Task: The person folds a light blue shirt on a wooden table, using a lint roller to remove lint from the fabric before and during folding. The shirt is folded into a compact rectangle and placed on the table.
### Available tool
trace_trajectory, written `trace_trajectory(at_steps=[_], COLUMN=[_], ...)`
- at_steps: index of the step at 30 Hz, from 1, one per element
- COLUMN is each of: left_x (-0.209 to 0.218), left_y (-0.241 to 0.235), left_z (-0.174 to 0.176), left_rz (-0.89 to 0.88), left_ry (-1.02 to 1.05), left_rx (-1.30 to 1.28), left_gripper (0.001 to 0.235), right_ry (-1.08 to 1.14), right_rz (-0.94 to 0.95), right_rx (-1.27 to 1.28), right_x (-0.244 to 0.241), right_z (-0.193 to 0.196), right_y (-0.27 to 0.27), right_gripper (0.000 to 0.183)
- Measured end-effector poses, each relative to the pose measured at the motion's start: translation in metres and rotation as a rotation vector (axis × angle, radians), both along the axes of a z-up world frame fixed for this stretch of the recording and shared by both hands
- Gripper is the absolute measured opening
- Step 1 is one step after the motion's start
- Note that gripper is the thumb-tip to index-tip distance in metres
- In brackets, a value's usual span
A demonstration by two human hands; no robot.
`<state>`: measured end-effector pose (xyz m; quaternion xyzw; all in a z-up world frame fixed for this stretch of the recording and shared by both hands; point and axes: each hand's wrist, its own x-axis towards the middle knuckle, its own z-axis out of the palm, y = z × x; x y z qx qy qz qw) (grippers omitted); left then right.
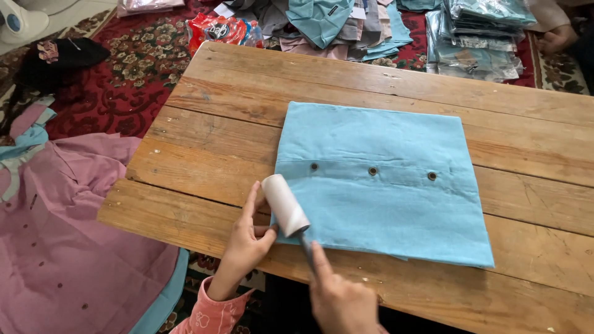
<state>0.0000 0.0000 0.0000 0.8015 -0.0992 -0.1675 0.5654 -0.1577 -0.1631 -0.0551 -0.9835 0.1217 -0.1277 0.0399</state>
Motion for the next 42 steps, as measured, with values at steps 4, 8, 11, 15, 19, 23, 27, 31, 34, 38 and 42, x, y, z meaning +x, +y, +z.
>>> trace_trajectory(at_steps=[4, 8, 11, 15, 19, 23, 27, 31, 34, 38, 42], left_x=[-0.001, 0.002, 0.001, 0.002, 0.005, 0.003, 0.005, -0.006, -0.011, -0.006, 0.018], left_y=[0.000, -0.002, -0.002, 0.000, 0.006, 0.004, 0.005, -0.001, -0.005, -0.004, -0.004], left_z=[-0.002, 0.002, -0.002, -0.014, -0.031, -0.017, -0.019, -0.004, -0.006, -0.007, -0.006], left_rz=[-0.001, -0.023, -0.013, -0.006, -0.022, -0.027, -0.069, -0.039, -0.042, -0.130, -0.277], left_ry=[0.023, 0.060, 0.071, 0.058, 0.080, 0.134, 0.106, 0.145, -0.013, -0.211, -0.356], left_rx=[-0.019, 0.021, -0.006, -0.028, -0.113, -0.027, -0.077, -0.090, 0.067, 0.260, 0.462], left_gripper=[0.090, 0.090, 0.088, 0.085, 0.082, 0.081, 0.077, 0.077, 0.082, 0.075, 0.077], right_ry=[0.547, 0.272, 0.114, 0.188, 0.336, 0.527, 0.287, 0.286, 0.283, 0.501, 0.253], right_rz=[-0.339, -0.762, -0.916, -0.682, -0.325, -0.701, -0.977, -0.863, -0.603, -0.728, -0.939], right_rx=[0.280, 0.399, 0.197, 0.095, 0.214, 0.445, 0.276, 0.069, 0.264, 0.299, 0.301], right_x=[-0.040, -0.090, -0.104, -0.080, -0.090, -0.091, -0.099, -0.092, -0.093, -0.106, -0.145], right_z=[0.019, 0.039, 0.010, 0.003, -0.035, 0.036, 0.037, 0.001, 0.009, 0.036, 0.042], right_y=[-0.078, -0.128, -0.132, -0.073, -0.062, -0.114, -0.129, -0.092, -0.063, -0.106, -0.141], right_gripper=[0.074, 0.058, 0.058, 0.062, 0.064, 0.062, 0.062, 0.066, 0.058, 0.059, 0.051])
